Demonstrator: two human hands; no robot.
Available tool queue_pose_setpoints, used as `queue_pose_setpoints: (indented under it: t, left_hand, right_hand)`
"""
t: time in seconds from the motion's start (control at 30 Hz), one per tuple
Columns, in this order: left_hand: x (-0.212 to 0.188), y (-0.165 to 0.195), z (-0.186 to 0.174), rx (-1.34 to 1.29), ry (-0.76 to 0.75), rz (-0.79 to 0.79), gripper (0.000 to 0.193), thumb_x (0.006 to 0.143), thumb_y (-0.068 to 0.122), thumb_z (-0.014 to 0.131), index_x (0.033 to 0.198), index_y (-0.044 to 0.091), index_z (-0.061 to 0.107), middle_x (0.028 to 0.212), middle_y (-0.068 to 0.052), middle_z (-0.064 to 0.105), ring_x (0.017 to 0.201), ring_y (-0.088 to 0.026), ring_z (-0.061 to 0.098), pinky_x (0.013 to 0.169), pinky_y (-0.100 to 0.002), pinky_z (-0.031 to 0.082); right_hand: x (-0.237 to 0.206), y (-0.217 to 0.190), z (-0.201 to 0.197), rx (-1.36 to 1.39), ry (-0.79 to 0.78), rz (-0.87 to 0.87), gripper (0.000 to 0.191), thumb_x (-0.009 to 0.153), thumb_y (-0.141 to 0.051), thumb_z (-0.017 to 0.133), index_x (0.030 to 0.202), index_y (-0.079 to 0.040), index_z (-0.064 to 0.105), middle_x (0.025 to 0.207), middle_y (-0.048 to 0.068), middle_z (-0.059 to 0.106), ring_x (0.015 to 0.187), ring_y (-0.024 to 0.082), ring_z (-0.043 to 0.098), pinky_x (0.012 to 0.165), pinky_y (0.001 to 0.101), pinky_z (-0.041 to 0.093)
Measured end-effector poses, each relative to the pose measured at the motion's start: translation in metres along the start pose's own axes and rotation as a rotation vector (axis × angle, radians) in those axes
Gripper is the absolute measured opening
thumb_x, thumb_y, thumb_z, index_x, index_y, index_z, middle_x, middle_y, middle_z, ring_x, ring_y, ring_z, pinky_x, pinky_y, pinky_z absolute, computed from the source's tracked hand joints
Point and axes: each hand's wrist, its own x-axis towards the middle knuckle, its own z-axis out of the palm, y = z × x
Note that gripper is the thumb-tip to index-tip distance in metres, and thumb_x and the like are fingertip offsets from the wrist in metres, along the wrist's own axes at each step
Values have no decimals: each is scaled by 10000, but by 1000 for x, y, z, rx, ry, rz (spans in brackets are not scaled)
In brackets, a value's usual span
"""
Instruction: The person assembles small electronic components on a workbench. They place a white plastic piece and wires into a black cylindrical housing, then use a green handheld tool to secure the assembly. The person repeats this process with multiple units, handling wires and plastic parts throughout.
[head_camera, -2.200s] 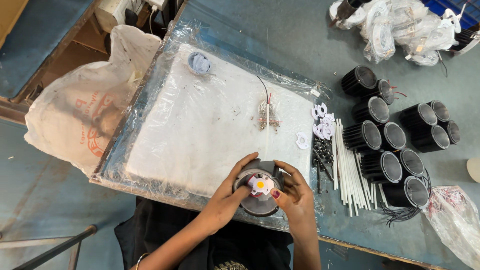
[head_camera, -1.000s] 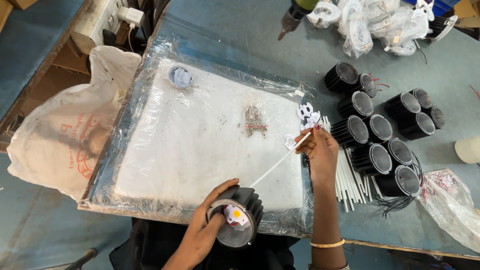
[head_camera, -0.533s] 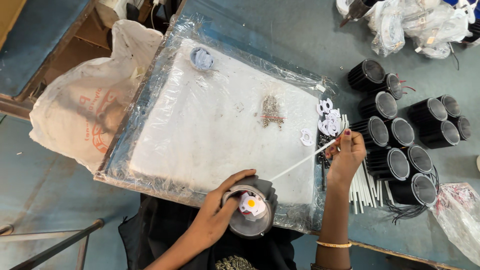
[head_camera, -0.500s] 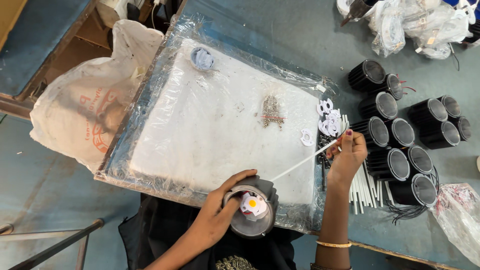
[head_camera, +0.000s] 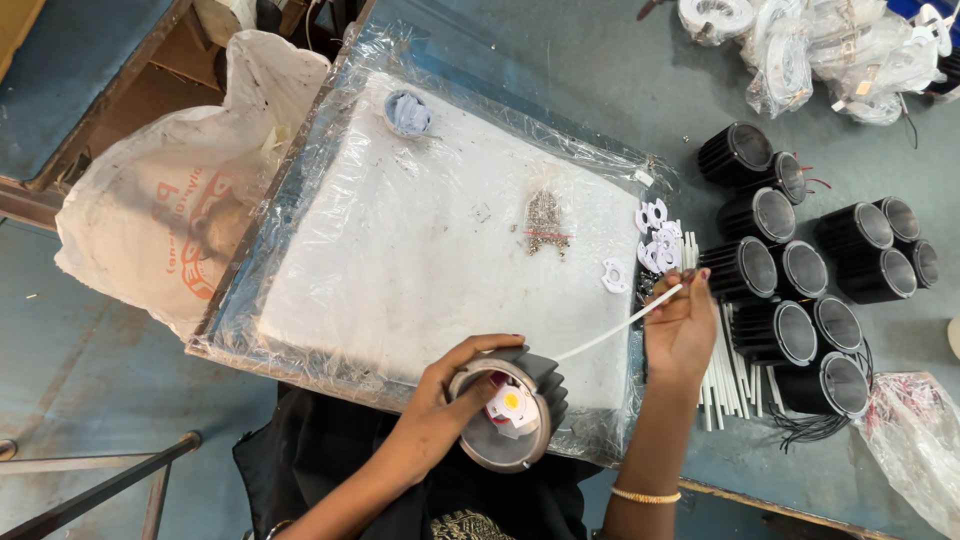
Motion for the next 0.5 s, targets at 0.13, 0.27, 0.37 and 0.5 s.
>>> queue_pose_setpoints:
  t: [0.13,0.27,0.37,0.5]
  left_hand:
    - [5,-3,-10,-179,1,-35,419,953,61,584,1369,43,633,1097,-116,687,1029,-177,686,956,-322,590]
    - [12,-19,-18,-581,-187,-91,487,885,206,587,1350,68,548,1019,-162,708,837,-279,760,542,-363,656]
    - [25,-41,-11,-856,-103,-317,698,855,432,530,1362,-48,502,1056,-240,677,791,-363,756,415,-353,611]
    - [36,-64,-5,-1164,-397,-166,467,1024,277,535,1416,30,472,1142,-195,625,881,-288,699,476,-247,566]
  right_hand:
    - [-27,20,9,221,-291,177,503,1030,-499,557,1084,-3,627,956,101,646,822,160,623,623,225,527]
    - [-64,42,26,33,-656,292,436,993,-398,627,1007,37,627,1021,172,679,893,210,678,685,274,584]
    - [-94,42,40,-349,-577,156,189,954,-104,713,975,82,684,1035,206,726,828,233,709,669,323,604]
    - [-123,21,59,-543,-447,109,153,889,16,696,1028,66,739,1063,190,762,915,189,720,780,299,587]
